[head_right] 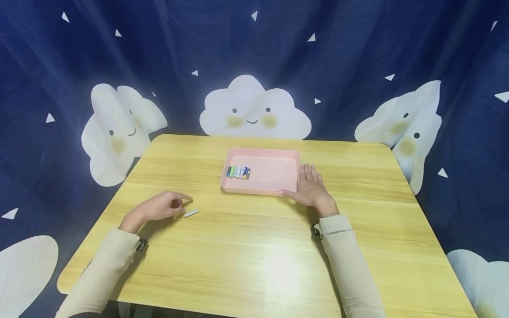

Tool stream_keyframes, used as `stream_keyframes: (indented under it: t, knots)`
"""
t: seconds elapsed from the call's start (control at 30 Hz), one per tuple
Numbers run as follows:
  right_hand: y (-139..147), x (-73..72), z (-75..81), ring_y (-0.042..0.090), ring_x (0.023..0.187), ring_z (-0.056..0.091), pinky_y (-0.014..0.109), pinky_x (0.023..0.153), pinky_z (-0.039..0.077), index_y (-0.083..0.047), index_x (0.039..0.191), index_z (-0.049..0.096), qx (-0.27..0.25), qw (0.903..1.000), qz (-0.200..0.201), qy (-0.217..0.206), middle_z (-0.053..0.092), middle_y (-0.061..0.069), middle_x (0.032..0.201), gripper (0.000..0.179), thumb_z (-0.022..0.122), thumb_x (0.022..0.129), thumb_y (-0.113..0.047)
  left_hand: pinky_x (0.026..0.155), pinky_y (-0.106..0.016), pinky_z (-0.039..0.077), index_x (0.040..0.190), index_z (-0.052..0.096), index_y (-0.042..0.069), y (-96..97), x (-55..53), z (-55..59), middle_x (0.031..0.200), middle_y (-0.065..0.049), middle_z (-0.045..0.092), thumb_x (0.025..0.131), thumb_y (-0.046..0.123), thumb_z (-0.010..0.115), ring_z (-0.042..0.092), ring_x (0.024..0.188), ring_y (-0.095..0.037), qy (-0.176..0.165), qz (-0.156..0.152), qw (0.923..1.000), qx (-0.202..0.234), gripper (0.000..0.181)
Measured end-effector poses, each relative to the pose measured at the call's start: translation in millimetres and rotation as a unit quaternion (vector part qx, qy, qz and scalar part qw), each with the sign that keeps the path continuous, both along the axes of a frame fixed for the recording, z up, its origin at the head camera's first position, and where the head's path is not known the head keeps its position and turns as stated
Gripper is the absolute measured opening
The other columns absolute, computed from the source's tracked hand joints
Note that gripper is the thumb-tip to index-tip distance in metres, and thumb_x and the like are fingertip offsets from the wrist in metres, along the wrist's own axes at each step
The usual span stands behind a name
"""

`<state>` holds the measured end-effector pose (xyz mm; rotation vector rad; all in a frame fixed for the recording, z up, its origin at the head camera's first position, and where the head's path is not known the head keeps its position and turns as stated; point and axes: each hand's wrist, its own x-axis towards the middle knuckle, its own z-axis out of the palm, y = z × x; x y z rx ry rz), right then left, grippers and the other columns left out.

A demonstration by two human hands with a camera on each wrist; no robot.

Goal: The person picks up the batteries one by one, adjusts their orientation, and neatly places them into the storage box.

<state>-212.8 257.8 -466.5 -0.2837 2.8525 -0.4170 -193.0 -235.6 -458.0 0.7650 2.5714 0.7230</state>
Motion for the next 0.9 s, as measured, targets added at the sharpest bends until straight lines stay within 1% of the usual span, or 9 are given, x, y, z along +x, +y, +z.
stream_keyframes:
  t: [0.17,0.23,0.33,0.47,0.57,0.63,0.73,0.8,0.9]
  knots:
    - [1,-0.2,0.9,0.049,0.159,-0.010,0.064,0.127,-0.002,0.011,0.161,-0.005,-0.007,1.0000,-0.004,0.000,-0.010,0.029,0.171,0.125,0.045,0.092,-0.081,0.063,-0.021,0.045,0.139,0.060,-0.004,1.8,5.5,-3.7,0.085,0.001,0.067,0.093,0.000,0.065,0.053,0.069,-0.006,-0.010,-0.011,0.9999,-0.004,0.046]
    - [1,0.1,1.5,0.048,0.159,-0.010,0.063,0.127,-0.002,0.010,0.161,-0.005,-0.009,0.9999,-0.005,0.000,-0.009,0.029,0.171,0.125,0.045,0.091,-0.081,0.063,-0.020,0.045,0.140,0.058,-0.005,3.9,7.0,-4.4,0.085,0.001,0.066,0.093,-0.002,0.064,0.052,0.069,-0.005,-0.006,-0.027,0.9996,-0.006,0.047]
    - [1,0.8,2.2,0.048,0.159,-0.010,0.063,0.128,-0.002,0.010,0.161,-0.005,-0.012,0.9999,-0.007,-0.003,-0.010,0.028,0.171,0.126,0.045,0.091,-0.082,0.064,-0.020,0.044,0.142,0.056,-0.003,8.8,8.5,-4.1,0.083,0.004,0.063,0.093,-0.002,0.064,0.052,0.070,-0.004,-0.002,-0.052,0.9986,-0.007,0.050]
    - [1,0.8,1.7,0.048,0.159,-0.011,0.063,0.127,-0.003,0.010,0.161,-0.005,-0.011,0.9999,-0.009,-0.005,-0.010,0.028,0.171,0.126,0.045,0.091,-0.082,0.065,-0.019,0.045,0.147,0.055,0.003,17.7,9.6,-2.2,0.081,0.007,0.061,0.093,-0.001,0.065,0.053,0.071,-0.003,-0.016,-0.083,0.9964,-0.009,0.055]
    - [2,0.3,0.5,0.048,0.159,-0.010,0.063,0.127,-0.003,0.010,0.161,-0.004,-0.009,0.9999,-0.008,-0.005,-0.010,0.028,0.171,0.126,0.045,0.091,-0.083,0.065,-0.020,0.046,0.144,0.060,0.006,24.8,10.3,-1.3,0.082,0.007,0.062,0.093,0.000,0.066,0.053,0.072,-0.003,-0.031,-0.096,0.9948,-0.009,0.052]
    - [2,0.0,-0.1,0.048,0.159,-0.011,0.063,0.127,-0.003,0.010,0.161,-0.005,-0.011,0.9999,-0.008,-0.005,-0.010,0.028,0.171,0.126,0.045,0.091,-0.083,0.064,-0.019,0.046,0.140,0.064,0.007,28.6,10.9,-0.8,0.083,0.007,0.063,0.094,0.001,0.067,0.054,0.072,-0.003,-0.037,-0.099,0.9943,-0.008,0.047]
    - [2,-0.1,-0.7,0.048,0.159,-0.011,0.063,0.127,-0.003,0.010,0.161,-0.004,-0.013,0.9999,-0.007,-0.004,-0.010,0.028,0.171,0.127,0.045,0.090,-0.083,0.065,-0.019,0.047,0.136,0.067,0.005,33.1,11.8,-0.7,0.084,0.006,0.064,0.093,0.003,0.070,0.055,0.073,-0.004,-0.042,-0.094,0.9946,-0.005,0.043]
    - [2,-0.1,-0.9,0.048,0.159,-0.011,0.063,0.128,-0.003,0.010,0.161,-0.004,-0.013,0.9999,-0.006,-0.003,-0.010,0.028,0.171,0.127,0.045,0.090,-0.083,0.066,-0.020,0.047,0.137,0.065,0.004,35.2,12.4,-1.2,0.084,0.006,0.064,0.092,0.006,0.073,0.055,0.074,-0.004,-0.040,-0.090,0.9951,-0.008,0.046]
    - [1,0.1,-0.4,0.048,0.159,-0.010,0.063,0.128,-0.002,0.010,0.161,-0.004,-0.015,0.9999,-0.006,-0.002,-0.010,0.029,0.171,0.127,0.046,0.091,-0.082,0.067,-0.020,0.047,0.142,0.058,0.002,37.3,13.0,-2.7,0.084,0.006,0.063,0.090,0.012,0.079,0.054,0.074,-0.005,-0.033,-0.076,0.9965,-0.014,0.058]
